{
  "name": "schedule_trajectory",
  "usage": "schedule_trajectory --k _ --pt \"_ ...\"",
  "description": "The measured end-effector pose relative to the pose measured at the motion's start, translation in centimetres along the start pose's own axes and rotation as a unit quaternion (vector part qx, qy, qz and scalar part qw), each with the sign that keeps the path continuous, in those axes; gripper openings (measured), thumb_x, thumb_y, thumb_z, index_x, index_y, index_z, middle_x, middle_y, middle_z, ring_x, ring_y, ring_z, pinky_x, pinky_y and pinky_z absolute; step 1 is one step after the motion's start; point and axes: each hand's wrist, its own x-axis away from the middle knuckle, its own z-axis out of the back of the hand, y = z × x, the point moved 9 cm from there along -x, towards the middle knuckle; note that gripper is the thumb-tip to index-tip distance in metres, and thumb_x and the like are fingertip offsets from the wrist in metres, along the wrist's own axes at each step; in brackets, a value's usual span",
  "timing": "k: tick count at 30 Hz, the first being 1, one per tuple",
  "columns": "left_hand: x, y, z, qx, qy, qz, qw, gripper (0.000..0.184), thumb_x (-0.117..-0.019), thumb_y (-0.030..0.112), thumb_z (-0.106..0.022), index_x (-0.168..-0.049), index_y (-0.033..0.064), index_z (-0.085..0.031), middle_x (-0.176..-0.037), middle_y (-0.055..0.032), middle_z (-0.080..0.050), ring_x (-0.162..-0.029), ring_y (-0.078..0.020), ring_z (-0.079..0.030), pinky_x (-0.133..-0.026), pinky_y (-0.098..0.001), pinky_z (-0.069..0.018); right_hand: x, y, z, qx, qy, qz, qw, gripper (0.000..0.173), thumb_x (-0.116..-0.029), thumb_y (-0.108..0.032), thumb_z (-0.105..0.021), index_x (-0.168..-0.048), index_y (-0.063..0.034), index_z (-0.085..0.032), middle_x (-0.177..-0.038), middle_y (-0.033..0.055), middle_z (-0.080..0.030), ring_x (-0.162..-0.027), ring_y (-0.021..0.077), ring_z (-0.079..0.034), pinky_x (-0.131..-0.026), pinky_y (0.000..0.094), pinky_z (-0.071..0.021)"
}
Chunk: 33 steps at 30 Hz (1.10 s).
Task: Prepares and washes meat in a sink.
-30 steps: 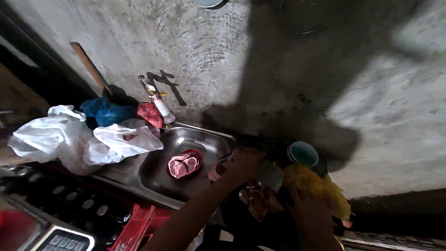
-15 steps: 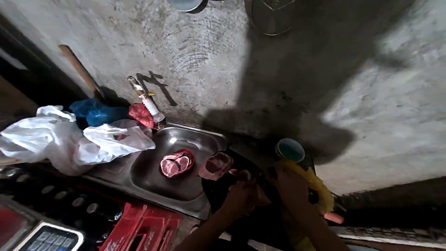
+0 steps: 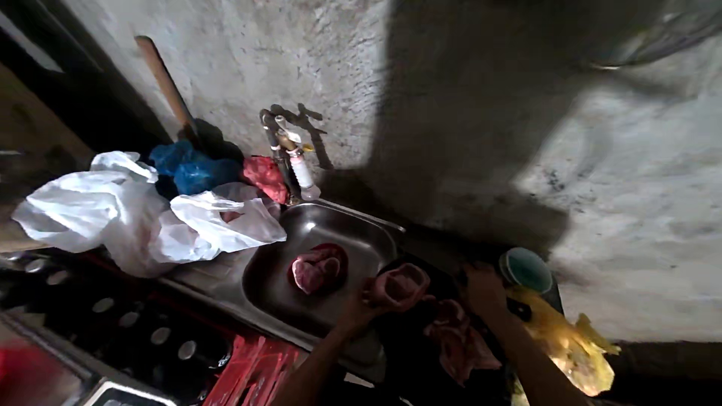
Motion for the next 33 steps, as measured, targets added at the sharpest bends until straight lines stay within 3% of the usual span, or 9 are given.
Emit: schedule_trajectory --k 2,4,7,13,16,20,23,26,33 --pt "-0.4 -0.3 0.5 0.036 -0.027 0.018 0.999 0.068 -0.0843 0.015 -0.084 -0.141 -0.0022 -0.051 -0.132 -0.0203 -0.061 -0.11 -0.0225 -0.067 -0.093 -0.0353 -0.058 0.1 -4.3 0.0 -0.071 -0.002 0.093 0.993 0.059 -0.0951 -0.026 -0.072 -0.145 0.0021 -0.054 -0.146 0.0302 -0.052 -0.141 0.0481 -0.043 -0.115 0.0606 -0.0364" --pt "-1.0 -0.6 0.9 0.049 -0.049 0.027 0.997 0.063 -0.085 0.013 -0.083 -0.138 -0.0027 -0.053 -0.127 -0.0201 -0.064 -0.108 -0.0221 -0.068 -0.093 -0.0354 -0.0577 0.2 -8.3 -1.5 -0.125 -0.076 0.157 0.977 0.085 -0.0847 -0.034 -0.083 -0.154 -0.0053 -0.044 -0.152 0.0256 -0.048 -0.141 0.0442 -0.045 -0.116 0.0586 -0.038" --pt "-1.4 -0.5 1.2 0.071 -0.082 0.023 0.994 0.062 -0.0834 0.011 -0.083 -0.136 -0.0034 -0.055 -0.124 -0.0197 -0.064 -0.107 -0.0205 -0.067 -0.093 -0.034 -0.0569 -0.4 -10.6 -3.1 -0.099 -0.155 0.161 0.97 0.11 -0.0714 -0.034 -0.094 -0.159 -0.0051 -0.034 -0.156 0.0286 -0.04 -0.143 0.0469 -0.04 -0.116 0.0594 -0.0369" --pt "-1.5 0.3 1.0 0.091 -0.113 -0.017 0.989 0.057 -0.0813 0.004 -0.081 -0.132 -0.0058 -0.058 -0.123 -0.0213 -0.064 -0.108 -0.0212 -0.066 -0.093 -0.0338 -0.0566 0.6 -11.2 -2.4 -0.032 -0.116 0.178 0.977 0.083 -0.0713 -0.02 -0.093 -0.14 0.0048 -0.054 -0.146 0.0335 -0.047 -0.138 0.0511 -0.044 -0.113 0.0599 -0.0396" --pt "-1.4 1.5 0.8 0.078 -0.155 -0.033 0.984 0.047 -0.0884 0.007 -0.076 -0.13 -0.0073 -0.06 -0.127 -0.0219 -0.063 -0.113 -0.021 -0.064 -0.098 -0.0331 -0.053 2.9 -10.1 -2.3 -0.057 -0.024 0.212 0.975 0.076 -0.0772 -0.02 -0.088 -0.139 0.0087 -0.055 -0.146 0.0352 -0.048 -0.138 0.0517 -0.045 -0.114 0.0582 -0.0393" --pt "-1.7 3.7 0.0 0.039 -0.184 -0.033 0.982 0.037 -0.0947 0.019 -0.07 -0.123 -0.0044 -0.064 -0.113 -0.0171 -0.067 -0.102 -0.0179 -0.064 -0.092 -0.0343 -0.0532 5.0 -8.8 -2.7 -0.093 0.13 0.284 0.945 0.063 -0.0762 -0.023 -0.087 -0.125 0.0095 -0.063 -0.133 0.0342 -0.059 -0.125 0.0512 -0.058 -0.101 0.0593 -0.0515" --pt "-1.9 6.2 -1.8 -0.036 -0.213 -0.022 0.976 0.043 -0.0969 0.026 -0.069 -0.13 -0.0007 -0.061 -0.119 -0.019 -0.066 -0.107 -0.0234 -0.065 -0.096 -0.0417 -0.0532 5.4 -8.1 -3.2 -0.089 0.161 0.289 0.939 0.064 -0.0796 -0.027 -0.085 -0.13 0.0042 -0.062 -0.133 0.03 -0.061 -0.123 0.0472 -0.061 -0.095 0.0587 -0.0551" --pt "-2.2 6.8 -3.7 -0.068 -0.215 -0.03 0.974 0.037 -0.1 0.022 -0.062 -0.128 -0.0022 -0.06 -0.114 -0.0201 -0.066 -0.1 -0.0249 -0.066 -0.09 -0.0423 -0.0549 6.0 -7.4 -3.4 -0.077 0.207 0.294 0.93 0.062 -0.0754 -0.022 -0.087 -0.128 0.0022 -0.064 -0.129 0.0277 -0.064 -0.119 0.045 -0.064 -0.093 0.0569 -0.0565" --pt "-3.0 8.2 -4.9 -0.171 -0.238 -0.016 0.956 0.04 -0.0981 0.025 -0.065 -0.125 -0.0039 -0.059 -0.113 -0.0226 -0.066 -0.103 -0.0311 -0.066 -0.092 -0.0479 -0.0531 7.2 -6.7 -3.5 -0.081 0.246 0.25 0.933 0.05 -0.0784 -0.014 -0.08 -0.121 0.006 -0.065 -0.122 0.0287 -0.067 -0.115 0.05 -0.065 -0.089 0.0658 -0.0536"
